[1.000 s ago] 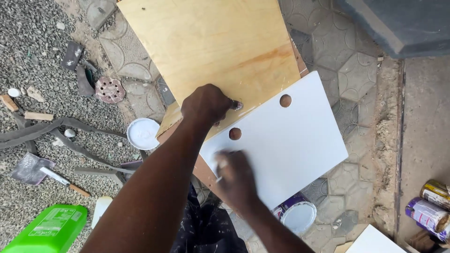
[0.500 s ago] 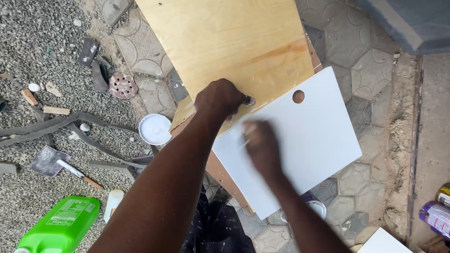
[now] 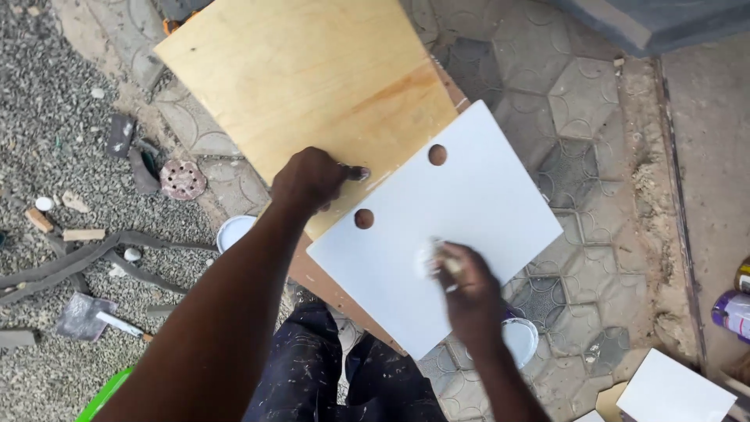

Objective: Applying white paint to furniture panels using a small sponge applicator

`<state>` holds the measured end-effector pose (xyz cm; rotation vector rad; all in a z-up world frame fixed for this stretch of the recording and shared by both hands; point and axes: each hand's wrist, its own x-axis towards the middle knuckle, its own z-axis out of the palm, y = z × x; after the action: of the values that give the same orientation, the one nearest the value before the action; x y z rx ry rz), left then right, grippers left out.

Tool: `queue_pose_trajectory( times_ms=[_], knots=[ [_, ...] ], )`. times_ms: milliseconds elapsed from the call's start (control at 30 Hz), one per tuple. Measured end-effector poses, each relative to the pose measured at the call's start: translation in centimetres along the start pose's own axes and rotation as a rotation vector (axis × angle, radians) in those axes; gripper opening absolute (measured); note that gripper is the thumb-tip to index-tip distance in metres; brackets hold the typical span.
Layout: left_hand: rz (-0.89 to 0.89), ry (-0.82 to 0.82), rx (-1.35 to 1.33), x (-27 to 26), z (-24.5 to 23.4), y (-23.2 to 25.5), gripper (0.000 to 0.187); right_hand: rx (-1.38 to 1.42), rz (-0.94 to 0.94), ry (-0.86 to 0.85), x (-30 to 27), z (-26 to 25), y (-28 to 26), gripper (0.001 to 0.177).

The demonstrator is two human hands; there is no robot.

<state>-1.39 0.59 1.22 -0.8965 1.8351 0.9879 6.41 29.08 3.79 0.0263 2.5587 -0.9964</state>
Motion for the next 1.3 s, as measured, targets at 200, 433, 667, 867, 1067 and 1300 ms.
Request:
queue_pose_trajectory(
  times_ms=[200, 433, 667, 867, 1067, 1300],
  knots=[
    [-0.022, 0.045, -0.054, -0.1, 0.6, 0.7, 0.046, 0.240, 0.360, 0.128, 9.4, -14.1, 9.4, 0.033],
    [-0.073, 0.096, -0.103, -0.1, 1.5, 1.3, 0.048, 0.342, 0.458, -0.131, 25.7, -16.4, 15.5, 0.022],
    [-0.160, 0.091, -0.136, -0.3, 0.8, 2.4, 0.048, -0.097, 0.513, -0.319, 31.0, -9.7, 8.8, 0.023],
    [-0.188, 0.081, -0.148, -0.4, 0.6, 2.6, 0.047, 0.022, 0.391, -0.405, 33.3, -6.5, -4.1, 0.021],
    [-0.165, 0.081, -0.177, -0.5, 0.6, 2.3, 0.044, 0.317, 0.211, -0.451, 30.9, -7.3, -9.5, 0.020],
    [-0.089, 0.079, -0.228, -1.5, 0.1, 1.7, 0.044, 0.609, 0.424, -0.224, 19.1, -8.6, 1.6, 0.027]
  ],
)
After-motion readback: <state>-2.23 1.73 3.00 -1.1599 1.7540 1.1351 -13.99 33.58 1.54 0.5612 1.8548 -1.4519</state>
